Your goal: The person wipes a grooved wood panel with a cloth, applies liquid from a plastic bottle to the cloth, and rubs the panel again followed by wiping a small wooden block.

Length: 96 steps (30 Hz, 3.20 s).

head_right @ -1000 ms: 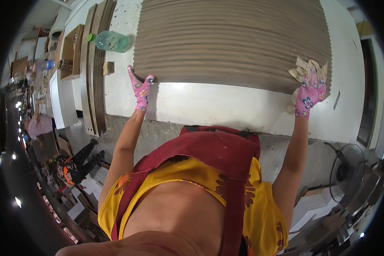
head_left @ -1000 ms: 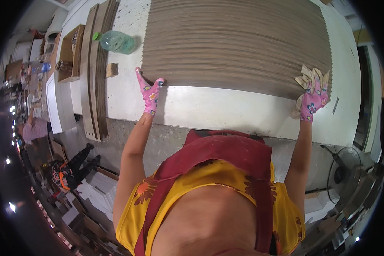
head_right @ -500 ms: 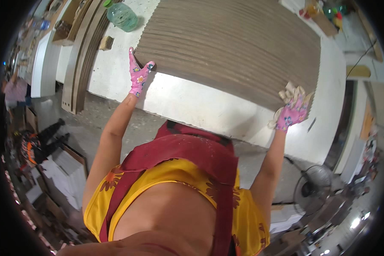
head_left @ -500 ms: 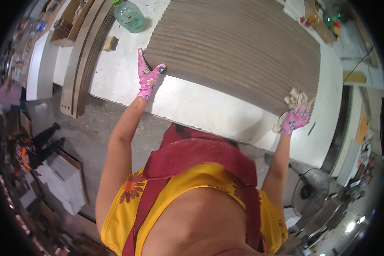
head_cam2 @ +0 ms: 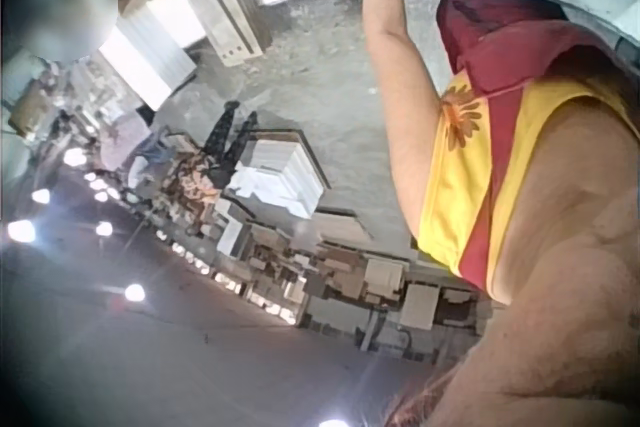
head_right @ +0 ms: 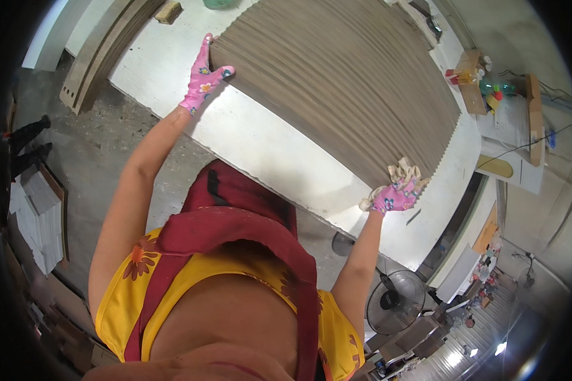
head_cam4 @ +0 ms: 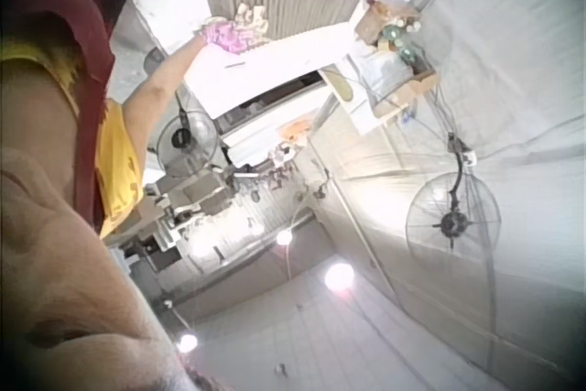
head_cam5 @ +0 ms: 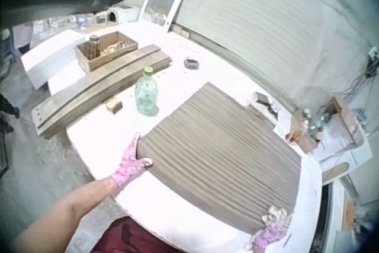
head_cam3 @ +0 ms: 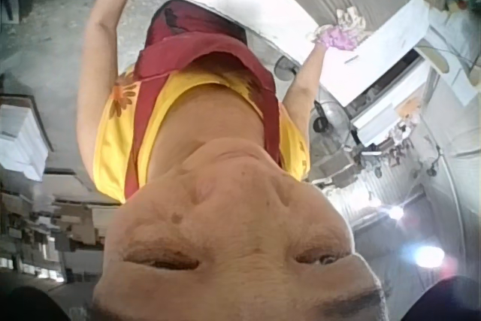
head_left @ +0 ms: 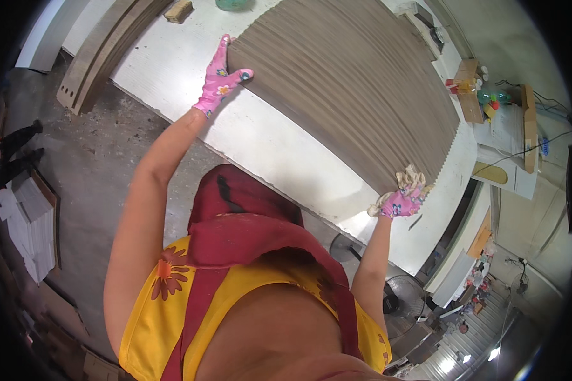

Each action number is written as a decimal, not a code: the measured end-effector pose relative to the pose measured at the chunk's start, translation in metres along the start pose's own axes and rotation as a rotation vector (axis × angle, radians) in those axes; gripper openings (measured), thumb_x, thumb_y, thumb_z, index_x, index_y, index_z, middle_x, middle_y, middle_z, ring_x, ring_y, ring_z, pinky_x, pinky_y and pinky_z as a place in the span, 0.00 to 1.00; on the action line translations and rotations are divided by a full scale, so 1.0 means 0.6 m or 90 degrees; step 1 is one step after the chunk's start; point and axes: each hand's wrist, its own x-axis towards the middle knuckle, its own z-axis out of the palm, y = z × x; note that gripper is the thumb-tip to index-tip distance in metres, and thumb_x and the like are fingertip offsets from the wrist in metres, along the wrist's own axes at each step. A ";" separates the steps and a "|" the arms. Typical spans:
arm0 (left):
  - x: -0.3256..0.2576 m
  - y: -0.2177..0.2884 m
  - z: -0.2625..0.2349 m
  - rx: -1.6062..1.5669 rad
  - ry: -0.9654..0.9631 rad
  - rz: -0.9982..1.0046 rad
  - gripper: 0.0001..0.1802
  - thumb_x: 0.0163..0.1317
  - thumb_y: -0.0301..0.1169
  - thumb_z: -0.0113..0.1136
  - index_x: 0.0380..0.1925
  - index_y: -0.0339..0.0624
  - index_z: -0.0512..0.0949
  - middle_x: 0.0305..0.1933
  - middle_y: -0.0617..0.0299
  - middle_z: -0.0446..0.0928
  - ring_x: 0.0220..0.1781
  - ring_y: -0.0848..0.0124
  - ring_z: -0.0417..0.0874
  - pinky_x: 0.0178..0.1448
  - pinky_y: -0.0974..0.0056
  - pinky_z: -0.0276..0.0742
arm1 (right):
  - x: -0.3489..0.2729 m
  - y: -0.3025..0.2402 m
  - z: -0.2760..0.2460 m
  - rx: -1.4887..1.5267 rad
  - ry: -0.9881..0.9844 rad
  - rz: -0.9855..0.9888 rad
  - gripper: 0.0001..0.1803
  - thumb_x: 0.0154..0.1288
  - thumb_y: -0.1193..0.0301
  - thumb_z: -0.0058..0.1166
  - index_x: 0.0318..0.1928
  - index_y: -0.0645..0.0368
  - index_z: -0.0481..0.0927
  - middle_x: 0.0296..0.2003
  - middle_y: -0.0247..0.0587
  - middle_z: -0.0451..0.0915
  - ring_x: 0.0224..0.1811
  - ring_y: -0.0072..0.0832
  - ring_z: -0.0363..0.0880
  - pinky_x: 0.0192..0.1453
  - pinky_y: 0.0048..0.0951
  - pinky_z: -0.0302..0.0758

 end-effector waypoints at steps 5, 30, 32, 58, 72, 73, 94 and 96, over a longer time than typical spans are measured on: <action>-0.003 -0.012 0.005 0.080 0.057 0.043 0.57 0.48 0.48 0.72 0.70 0.32 0.50 0.71 0.47 0.57 0.74 0.57 0.57 0.75 0.61 0.53 | -0.004 0.048 -0.003 0.227 -0.005 0.087 0.25 0.66 0.70 0.49 0.63 0.60 0.69 0.60 0.48 0.71 0.60 0.41 0.69 0.63 0.34 0.68; -0.391 0.177 0.292 0.110 -0.130 0.078 0.39 0.52 0.11 0.55 0.67 0.34 0.58 0.71 0.54 0.59 0.73 0.65 0.58 0.74 0.66 0.56 | -0.166 0.084 -0.164 0.026 -0.430 -0.193 0.25 0.56 0.67 0.57 0.58 0.46 0.78 0.56 0.45 0.74 0.60 0.44 0.68 0.64 0.45 0.62; -0.429 0.208 0.324 -0.102 -0.238 -0.108 0.35 0.56 0.15 0.57 0.65 0.34 0.61 0.71 0.56 0.61 0.70 0.67 0.64 0.73 0.66 0.57 | -0.158 0.078 -0.161 0.038 -0.409 -0.128 0.22 0.59 0.66 0.56 0.57 0.46 0.78 0.56 0.46 0.74 0.59 0.43 0.69 0.63 0.42 0.64; -0.343 0.206 0.349 -0.114 -0.636 -0.282 0.33 0.67 0.28 0.48 0.69 0.46 0.47 0.69 0.51 0.54 0.70 0.59 0.58 0.71 0.57 0.56 | -0.171 -0.035 -0.159 0.710 -0.231 0.483 0.05 0.62 0.73 0.58 0.35 0.62 0.79 0.43 0.32 0.78 0.38 0.19 0.76 0.42 0.22 0.72; -0.329 0.200 0.346 -0.078 -0.655 -0.264 0.30 0.66 0.27 0.49 0.66 0.46 0.51 0.65 0.52 0.58 0.67 0.59 0.61 0.67 0.58 0.60 | -0.141 -0.087 -0.214 0.821 -0.261 0.412 0.24 0.64 0.68 0.59 0.59 0.62 0.72 0.51 0.32 0.76 0.53 0.21 0.74 0.55 0.25 0.71; -0.327 0.199 0.345 -0.077 -0.653 -0.263 0.30 0.66 0.27 0.49 0.66 0.46 0.52 0.65 0.52 0.58 0.66 0.59 0.62 0.67 0.58 0.60 | -0.154 -0.075 -0.199 0.839 -0.309 0.415 0.24 0.64 0.70 0.59 0.60 0.62 0.71 0.52 0.32 0.77 0.54 0.21 0.73 0.57 0.25 0.70; -0.319 0.181 0.317 -0.059 -0.625 -0.272 0.25 0.64 0.27 0.50 0.61 0.45 0.59 0.59 0.52 0.64 0.61 0.60 0.67 0.61 0.58 0.65 | -0.102 -0.167 -0.198 0.860 -0.309 0.320 0.06 0.61 0.75 0.61 0.32 0.65 0.77 0.35 0.29 0.74 0.40 0.17 0.72 0.47 0.23 0.70; -0.318 0.179 0.314 -0.056 -0.625 -0.272 0.25 0.64 0.27 0.50 0.61 0.45 0.59 0.58 0.52 0.65 0.60 0.60 0.68 0.60 0.58 0.66 | -0.103 -0.169 -0.200 0.912 -0.268 0.443 0.06 0.61 0.75 0.61 0.33 0.65 0.78 0.38 0.31 0.75 0.40 0.18 0.73 0.49 0.23 0.70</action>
